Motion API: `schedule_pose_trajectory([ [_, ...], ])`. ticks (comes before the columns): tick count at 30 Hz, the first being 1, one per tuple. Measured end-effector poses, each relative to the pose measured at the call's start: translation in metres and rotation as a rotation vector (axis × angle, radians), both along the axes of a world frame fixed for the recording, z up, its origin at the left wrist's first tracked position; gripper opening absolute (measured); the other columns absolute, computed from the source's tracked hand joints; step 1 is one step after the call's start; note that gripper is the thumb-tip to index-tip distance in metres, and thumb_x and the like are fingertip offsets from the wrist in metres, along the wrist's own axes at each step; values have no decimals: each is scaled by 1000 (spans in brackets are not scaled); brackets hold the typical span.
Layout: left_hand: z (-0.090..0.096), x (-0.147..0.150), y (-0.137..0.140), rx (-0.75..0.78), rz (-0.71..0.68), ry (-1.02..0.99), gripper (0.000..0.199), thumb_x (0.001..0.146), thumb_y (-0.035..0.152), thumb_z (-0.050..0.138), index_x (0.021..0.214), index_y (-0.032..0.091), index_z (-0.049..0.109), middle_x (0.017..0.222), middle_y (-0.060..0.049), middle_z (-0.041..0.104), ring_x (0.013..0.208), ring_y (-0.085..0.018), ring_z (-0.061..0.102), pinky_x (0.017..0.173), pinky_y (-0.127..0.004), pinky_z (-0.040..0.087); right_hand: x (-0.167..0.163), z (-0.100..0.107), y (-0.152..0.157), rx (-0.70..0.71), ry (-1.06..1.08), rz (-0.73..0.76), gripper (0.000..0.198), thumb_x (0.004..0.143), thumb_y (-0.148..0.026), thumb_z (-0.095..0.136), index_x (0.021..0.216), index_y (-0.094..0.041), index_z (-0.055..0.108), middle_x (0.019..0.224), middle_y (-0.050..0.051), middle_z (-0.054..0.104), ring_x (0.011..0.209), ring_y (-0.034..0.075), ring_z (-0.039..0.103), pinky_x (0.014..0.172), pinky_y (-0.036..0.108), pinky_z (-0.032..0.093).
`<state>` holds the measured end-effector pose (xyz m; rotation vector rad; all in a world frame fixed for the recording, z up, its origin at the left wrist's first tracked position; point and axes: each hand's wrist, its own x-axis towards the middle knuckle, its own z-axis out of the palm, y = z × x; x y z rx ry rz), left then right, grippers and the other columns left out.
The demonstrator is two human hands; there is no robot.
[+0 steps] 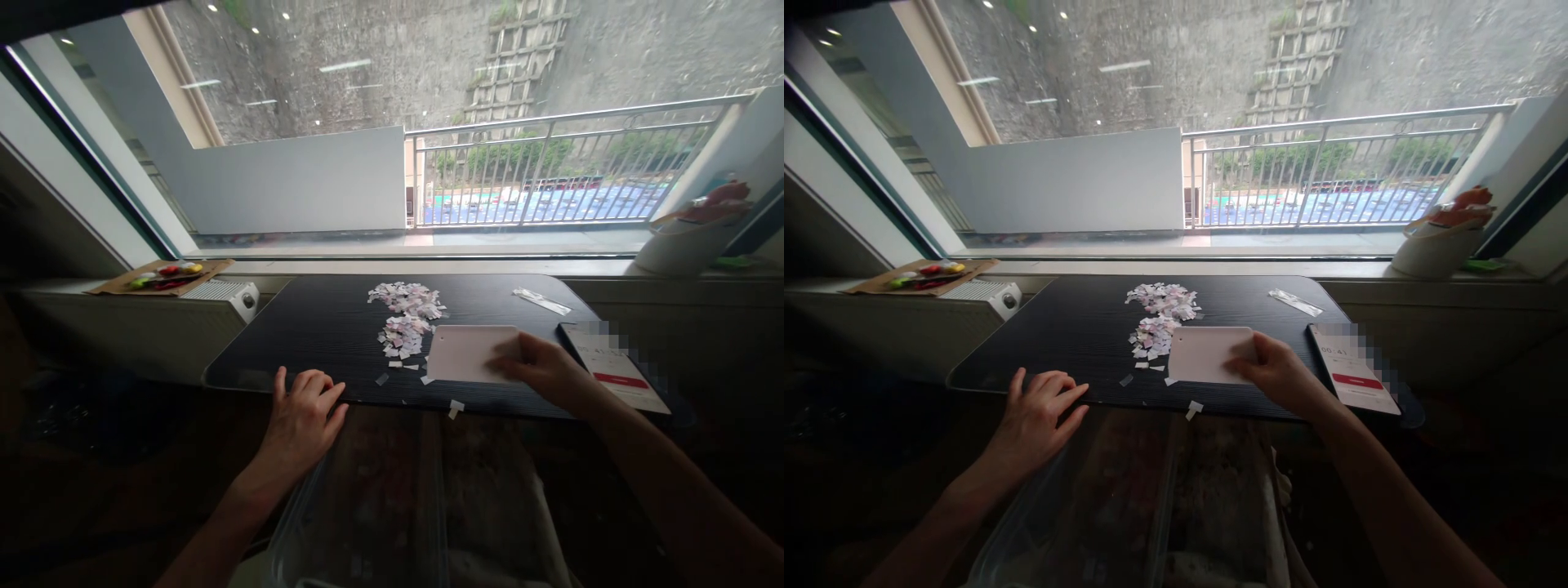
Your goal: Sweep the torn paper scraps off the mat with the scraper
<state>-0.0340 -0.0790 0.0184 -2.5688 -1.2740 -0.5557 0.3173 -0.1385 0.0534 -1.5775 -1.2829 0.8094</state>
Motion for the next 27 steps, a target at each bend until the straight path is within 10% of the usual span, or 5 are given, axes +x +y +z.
schedule_pose_trajectory([
  [11,0,-1,1,3,-5,3,26,85,24,52,102,18,71,95,-9,67,101,-29,58,103,-72,25,39,-6,-23,-67,-103,-52,39,57,-54,77,78,-23,68,77,3,74,73,24,68,66,34,53],
  [27,0,-1,0,0,2,4,26,85,24,52,103,20,70,96,-8,67,101,-28,58,105,-70,25,12,0,5,45,-70,-99,38,57,-50,75,81,-21,67,74,4,73,71,22,68,65,34,54],
])
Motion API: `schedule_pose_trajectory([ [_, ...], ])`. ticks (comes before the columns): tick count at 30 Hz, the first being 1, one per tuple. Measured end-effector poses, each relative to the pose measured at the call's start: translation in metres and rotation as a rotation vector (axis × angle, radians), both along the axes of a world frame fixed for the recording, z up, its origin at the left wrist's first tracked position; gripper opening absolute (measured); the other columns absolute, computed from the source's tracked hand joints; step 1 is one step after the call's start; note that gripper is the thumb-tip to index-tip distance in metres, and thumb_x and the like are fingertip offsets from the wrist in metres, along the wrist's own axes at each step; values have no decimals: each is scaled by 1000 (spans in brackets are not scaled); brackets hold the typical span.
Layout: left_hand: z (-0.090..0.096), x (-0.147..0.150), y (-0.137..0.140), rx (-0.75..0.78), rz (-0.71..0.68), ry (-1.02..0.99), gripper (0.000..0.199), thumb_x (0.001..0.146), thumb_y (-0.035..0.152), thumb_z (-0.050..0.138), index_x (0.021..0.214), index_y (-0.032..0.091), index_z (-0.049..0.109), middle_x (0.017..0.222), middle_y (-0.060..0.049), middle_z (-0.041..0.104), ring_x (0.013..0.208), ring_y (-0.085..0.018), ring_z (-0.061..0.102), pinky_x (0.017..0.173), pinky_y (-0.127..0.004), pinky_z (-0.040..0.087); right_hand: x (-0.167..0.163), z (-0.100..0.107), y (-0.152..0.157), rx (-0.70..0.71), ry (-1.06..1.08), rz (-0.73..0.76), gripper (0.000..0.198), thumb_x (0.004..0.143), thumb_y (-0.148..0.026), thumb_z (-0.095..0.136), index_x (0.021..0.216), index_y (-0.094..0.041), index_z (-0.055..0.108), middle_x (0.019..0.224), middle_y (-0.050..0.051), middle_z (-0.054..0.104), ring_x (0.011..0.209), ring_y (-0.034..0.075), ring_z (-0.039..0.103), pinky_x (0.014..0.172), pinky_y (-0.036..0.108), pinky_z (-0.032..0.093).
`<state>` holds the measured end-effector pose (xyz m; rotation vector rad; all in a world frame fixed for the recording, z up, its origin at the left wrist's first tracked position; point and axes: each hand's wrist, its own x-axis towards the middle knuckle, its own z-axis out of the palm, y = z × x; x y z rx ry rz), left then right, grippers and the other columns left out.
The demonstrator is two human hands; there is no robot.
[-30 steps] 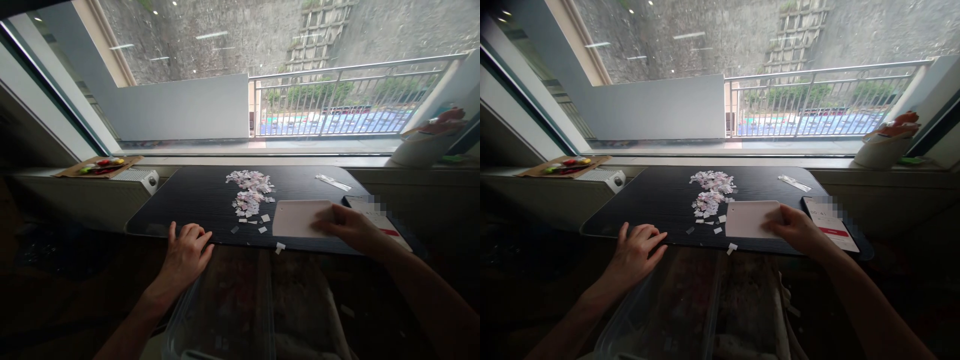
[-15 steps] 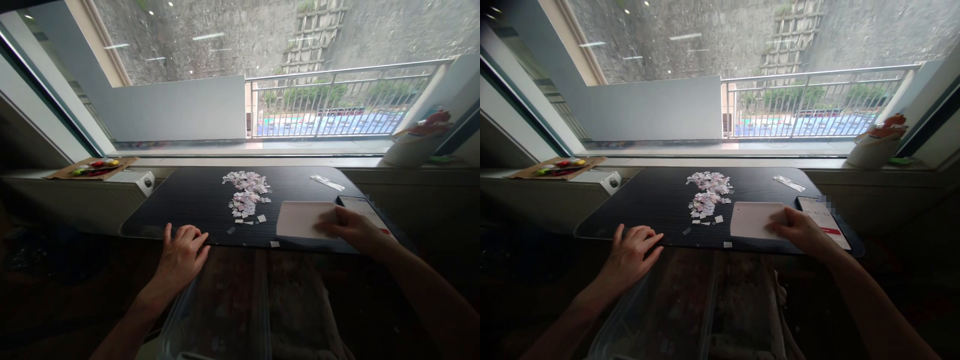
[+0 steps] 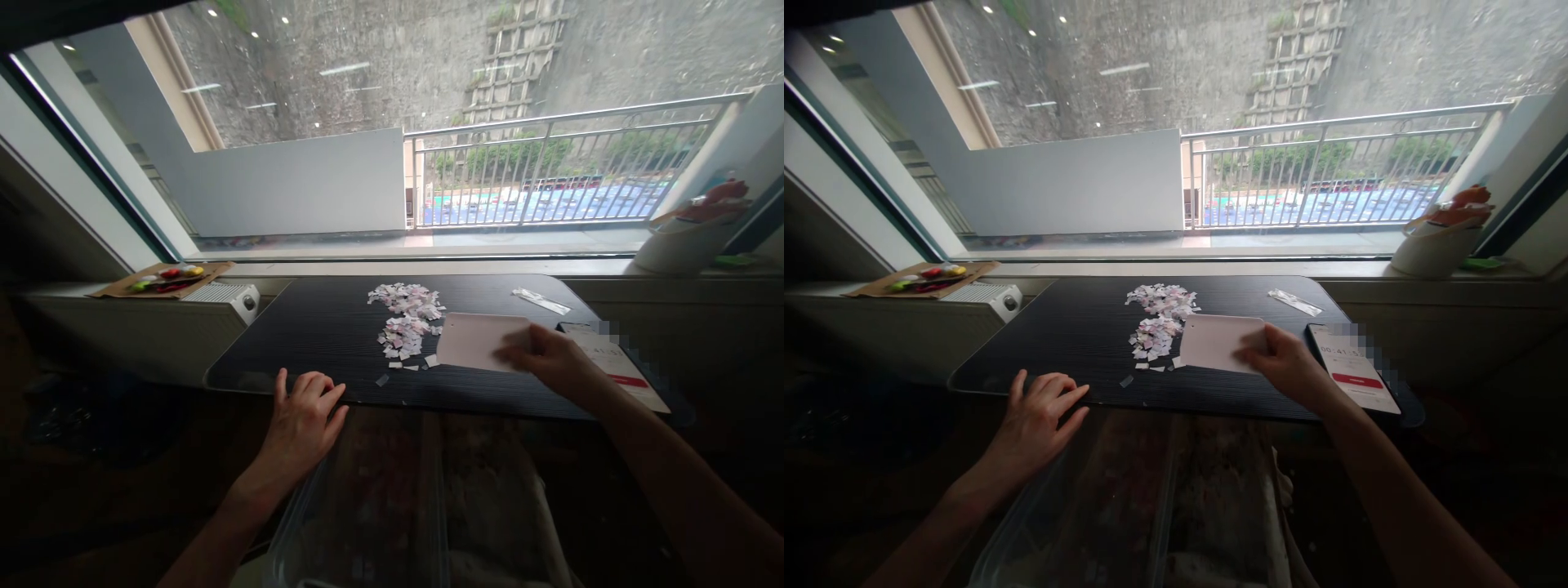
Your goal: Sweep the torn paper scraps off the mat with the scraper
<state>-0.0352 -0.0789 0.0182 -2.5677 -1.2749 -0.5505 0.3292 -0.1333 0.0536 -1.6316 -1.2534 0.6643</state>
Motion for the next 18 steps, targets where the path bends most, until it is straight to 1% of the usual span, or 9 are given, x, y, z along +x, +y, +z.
schedule_pose_trajectory([
  [3,0,0,-1,0,-1,2,26,85,23,51,103,20,70,96,-8,67,101,-27,58,104,-70,25,-8,6,9,-9,-86,-32,29,58,-44,72,75,-21,64,66,2,69,64,20,65,61,32,52],
  [6,0,0,-2,1,-9,2,27,85,23,52,104,19,70,96,-9,66,101,-28,59,104,-71,25,4,7,-6,-67,-218,-94,25,60,-43,71,74,-23,66,62,0,67,59,19,62,55,30,48],
  [7,0,0,-2,1,-11,1,27,85,23,52,104,18,70,96,-9,66,101,-28,59,104,-71,25,10,6,-13,-109,-214,-92,26,60,-44,72,74,-23,67,62,0,68,58,19,62,52,30,47],
  [8,0,0,-2,0,-11,0,27,85,23,52,104,18,70,96,-9,66,101,-28,59,104,-71,25,17,6,-20,-125,-166,-83,28,60,-46,72,77,-23,67,66,1,70,59,20,63,52,30,47],
  [11,1,1,-2,-5,-4,-5,27,85,23,52,104,18,70,96,-9,67,101,-28,59,104,-71,25,30,3,-32,-120,4,-75,33,61,-48,73,84,-24,67,76,2,74,67,21,66,56,30,50],
  [13,1,1,-2,-8,-3,-3,27,85,23,51,103,18,70,96,-9,67,101,-28,59,104,-71,25,32,0,-31,-112,22,-79,33,60,-46,74,83,-24,67,76,1,74,69,21,67,59,30,51],
  [16,2,0,-2,-10,-6,1,28,85,24,51,104,19,70,96,-9,67,100,-28,59,104,-70,25,27,-4,-26,-143,2,-67,29,59,-42,75,79,-23,68,73,1,73,69,21,67,60,30,52],
  [18,2,0,-2,-10,-7,1,28,85,24,50,103,20,70,96,-9,67,100,-27,59,105,-70,24,24,-7,-26,-160,66,-37,28,59,-39,76,80,-23,68,78,2,75,75,22,69,64,30,54],
])
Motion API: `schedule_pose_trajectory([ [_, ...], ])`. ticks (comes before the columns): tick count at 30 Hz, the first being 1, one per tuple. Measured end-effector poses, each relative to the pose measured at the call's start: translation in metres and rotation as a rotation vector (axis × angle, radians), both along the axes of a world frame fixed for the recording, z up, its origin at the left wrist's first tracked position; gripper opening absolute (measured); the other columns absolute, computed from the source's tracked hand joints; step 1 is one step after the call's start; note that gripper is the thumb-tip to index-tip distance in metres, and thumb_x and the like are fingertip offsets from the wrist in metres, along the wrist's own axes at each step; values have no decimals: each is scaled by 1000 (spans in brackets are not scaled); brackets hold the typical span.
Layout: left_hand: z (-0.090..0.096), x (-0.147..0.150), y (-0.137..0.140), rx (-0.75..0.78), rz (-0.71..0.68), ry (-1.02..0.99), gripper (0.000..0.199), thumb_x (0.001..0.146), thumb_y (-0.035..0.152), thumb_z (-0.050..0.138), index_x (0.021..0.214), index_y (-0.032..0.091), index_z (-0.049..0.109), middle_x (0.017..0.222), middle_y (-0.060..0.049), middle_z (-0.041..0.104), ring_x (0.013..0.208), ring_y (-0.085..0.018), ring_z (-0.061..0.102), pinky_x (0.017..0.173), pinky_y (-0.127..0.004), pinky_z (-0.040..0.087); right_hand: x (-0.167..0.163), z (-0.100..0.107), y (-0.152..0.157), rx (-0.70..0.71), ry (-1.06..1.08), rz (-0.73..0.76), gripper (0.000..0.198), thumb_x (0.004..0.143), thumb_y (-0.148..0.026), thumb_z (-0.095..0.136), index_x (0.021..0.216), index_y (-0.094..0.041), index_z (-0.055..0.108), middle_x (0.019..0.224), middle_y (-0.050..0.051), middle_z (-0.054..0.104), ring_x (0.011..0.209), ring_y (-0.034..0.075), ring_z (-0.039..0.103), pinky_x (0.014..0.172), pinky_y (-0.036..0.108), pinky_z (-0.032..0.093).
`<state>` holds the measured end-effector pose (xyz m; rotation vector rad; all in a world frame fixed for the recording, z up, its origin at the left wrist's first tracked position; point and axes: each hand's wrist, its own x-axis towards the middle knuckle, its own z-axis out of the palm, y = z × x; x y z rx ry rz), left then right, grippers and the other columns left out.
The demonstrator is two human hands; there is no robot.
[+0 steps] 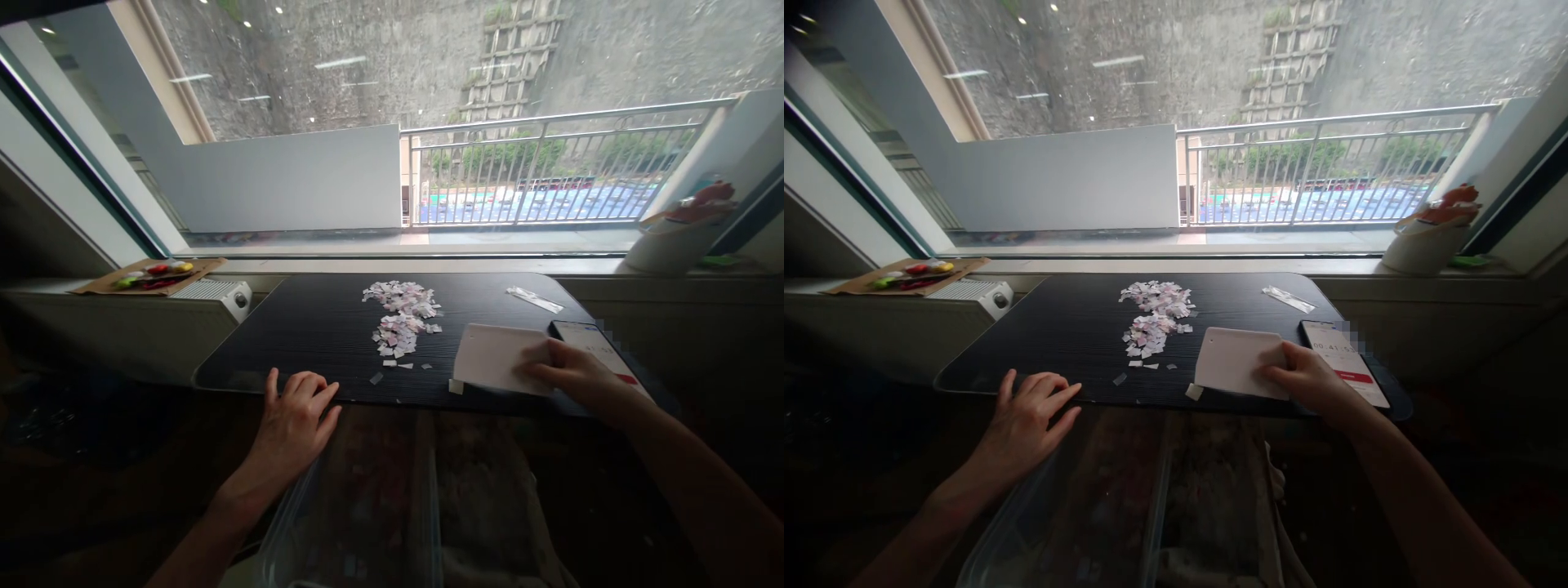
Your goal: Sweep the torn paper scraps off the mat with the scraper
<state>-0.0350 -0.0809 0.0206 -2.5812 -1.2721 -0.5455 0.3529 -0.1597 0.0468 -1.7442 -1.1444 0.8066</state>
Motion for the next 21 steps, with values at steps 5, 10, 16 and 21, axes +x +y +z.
schedule_pose_trajectory([
  [5,1,-1,1,-5,-6,-6,27,85,25,49,102,20,70,96,-9,67,100,-28,59,105,-70,24,1,-7,-8,-21,102,52,29,58,-39,77,80,-23,70,84,3,76,81,25,71,69,33,56],
  [10,-1,-2,1,11,-11,-13,27,85,25,49,100,21,70,95,-9,67,100,-28,59,105,-69,24,-5,-1,0,12,114,41,28,56,-35,77,81,-23,70,81,2,76,78,24,71,68,34,57],
  [16,-2,-2,1,4,-8,4,28,85,26,49,102,20,70,96,-9,67,99,-27,59,105,-68,24,-15,7,6,-39,149,98,28,52,-32,79,76,-22,70,78,1,75,76,23,69,70,34,56],
  [21,-3,-2,0,10,-4,0,27,85,25,50,103,21,69,97,-9,67,100,-27,59,106,-67,23,0,7,-1,-49,84,132,32,56,-39,78,81,-21,70,79,2,74,74,22,68,65,32,53],
])
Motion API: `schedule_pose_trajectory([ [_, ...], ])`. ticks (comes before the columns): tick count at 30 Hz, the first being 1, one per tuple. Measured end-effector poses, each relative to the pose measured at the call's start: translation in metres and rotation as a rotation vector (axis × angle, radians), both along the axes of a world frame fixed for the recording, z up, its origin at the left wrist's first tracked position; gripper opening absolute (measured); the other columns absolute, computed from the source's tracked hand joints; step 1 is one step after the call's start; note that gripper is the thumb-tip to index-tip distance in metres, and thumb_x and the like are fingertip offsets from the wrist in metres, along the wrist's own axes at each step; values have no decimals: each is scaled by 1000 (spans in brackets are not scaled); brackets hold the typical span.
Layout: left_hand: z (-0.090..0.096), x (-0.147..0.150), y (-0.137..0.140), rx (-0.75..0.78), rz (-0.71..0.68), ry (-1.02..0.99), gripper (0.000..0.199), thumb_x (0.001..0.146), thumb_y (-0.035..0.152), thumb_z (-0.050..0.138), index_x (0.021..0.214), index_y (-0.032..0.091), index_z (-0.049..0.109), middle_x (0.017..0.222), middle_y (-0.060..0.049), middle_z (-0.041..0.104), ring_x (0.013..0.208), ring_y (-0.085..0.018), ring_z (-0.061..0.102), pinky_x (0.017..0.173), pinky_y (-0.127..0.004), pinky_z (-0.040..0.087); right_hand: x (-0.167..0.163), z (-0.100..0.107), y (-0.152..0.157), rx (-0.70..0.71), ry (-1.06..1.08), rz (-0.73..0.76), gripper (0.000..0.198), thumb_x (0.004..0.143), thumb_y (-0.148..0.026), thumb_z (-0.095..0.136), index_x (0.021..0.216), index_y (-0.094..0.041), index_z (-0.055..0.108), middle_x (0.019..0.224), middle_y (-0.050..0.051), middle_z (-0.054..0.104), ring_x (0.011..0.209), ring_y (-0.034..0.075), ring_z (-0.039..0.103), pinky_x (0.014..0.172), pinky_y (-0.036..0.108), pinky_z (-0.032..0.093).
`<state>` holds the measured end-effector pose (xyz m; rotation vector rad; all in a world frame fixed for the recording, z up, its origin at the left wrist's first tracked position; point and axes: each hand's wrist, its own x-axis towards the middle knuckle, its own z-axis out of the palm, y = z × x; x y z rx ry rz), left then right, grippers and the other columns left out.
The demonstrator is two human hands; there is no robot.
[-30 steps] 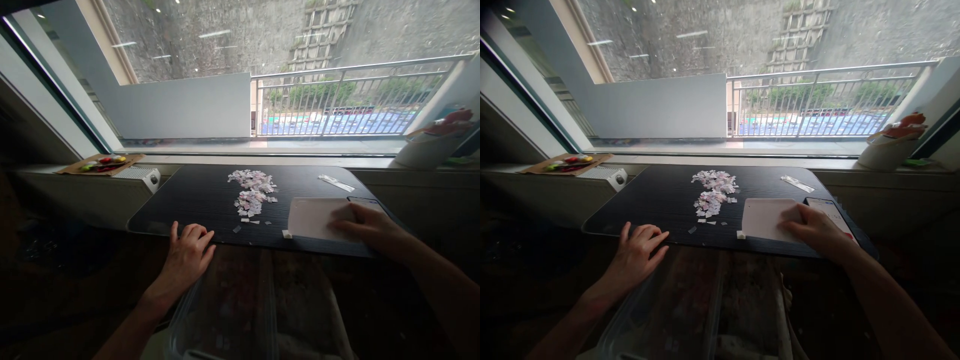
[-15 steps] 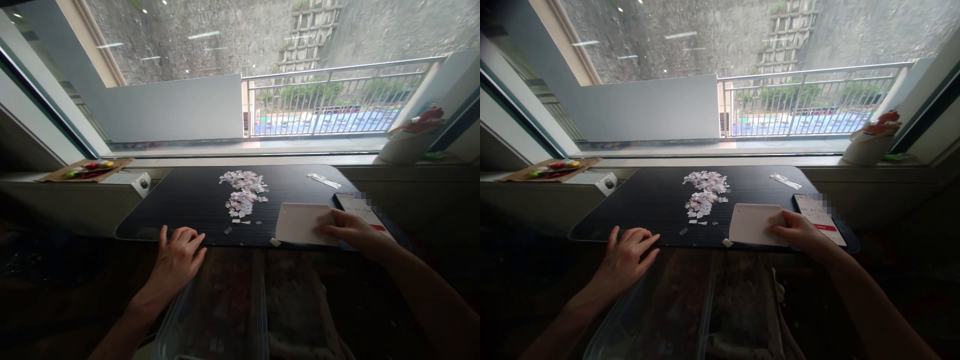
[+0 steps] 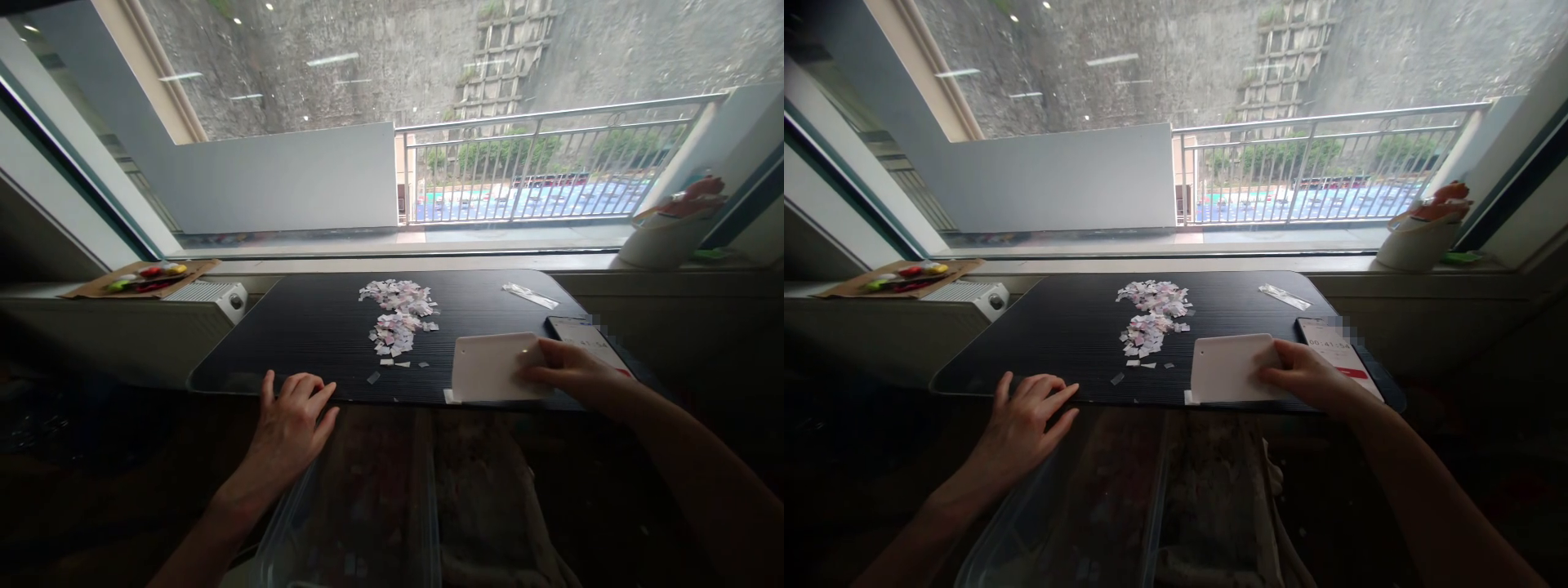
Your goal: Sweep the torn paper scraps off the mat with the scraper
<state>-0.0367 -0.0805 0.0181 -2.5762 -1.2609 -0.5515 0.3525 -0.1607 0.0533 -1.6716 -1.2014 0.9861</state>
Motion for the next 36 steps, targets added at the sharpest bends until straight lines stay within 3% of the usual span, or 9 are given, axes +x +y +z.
schedule_pose_trajectory([
  [6,-2,-5,4,-14,-20,28,28,86,28,50,106,21,69,98,-9,67,100,-28,59,104,-69,25,-10,3,15,90,-28,-19,30,54,-38,79,75,-21,68,73,1,73,69,20,67,62,31,53],
  [20,-1,-1,1,-7,-2,1,29,85,26,48,104,19,69,96,-10,67,99,-28,60,103,-69,26,-4,0,14,-4,94,61,32,56,-34,81,84,-21,73,85,2,77,82,23,70,76,34,56],
  [28,0,0,-1,7,5,-13,27,84,25,50,103,22,69,96,-8,67,98,-26,59,107,-66,23,14,3,-5,26,-44,13,46,50,-55,82,79,-21,71,77,3,75,73,23,69,64,33,55],
  [31,0,1,-2,7,16,-14,26,84,24,50,103,21,69,96,-8,67,98,-26,58,107,-66,23,-1,1,1,153,-150,-106,43,58,-58,76,82,-23,69,77,3,75,72,24,68,64,34,54],
  [36,-1,2,-4,-22,26,-20,27,85,22,52,106,21,67,98,-8,66,101,-26,57,107,-67,24,-45,-19,12,276,-358,-236,29,73,-49,67,85,-23,63,77,5,71,71,24,66,68,37,52],
])
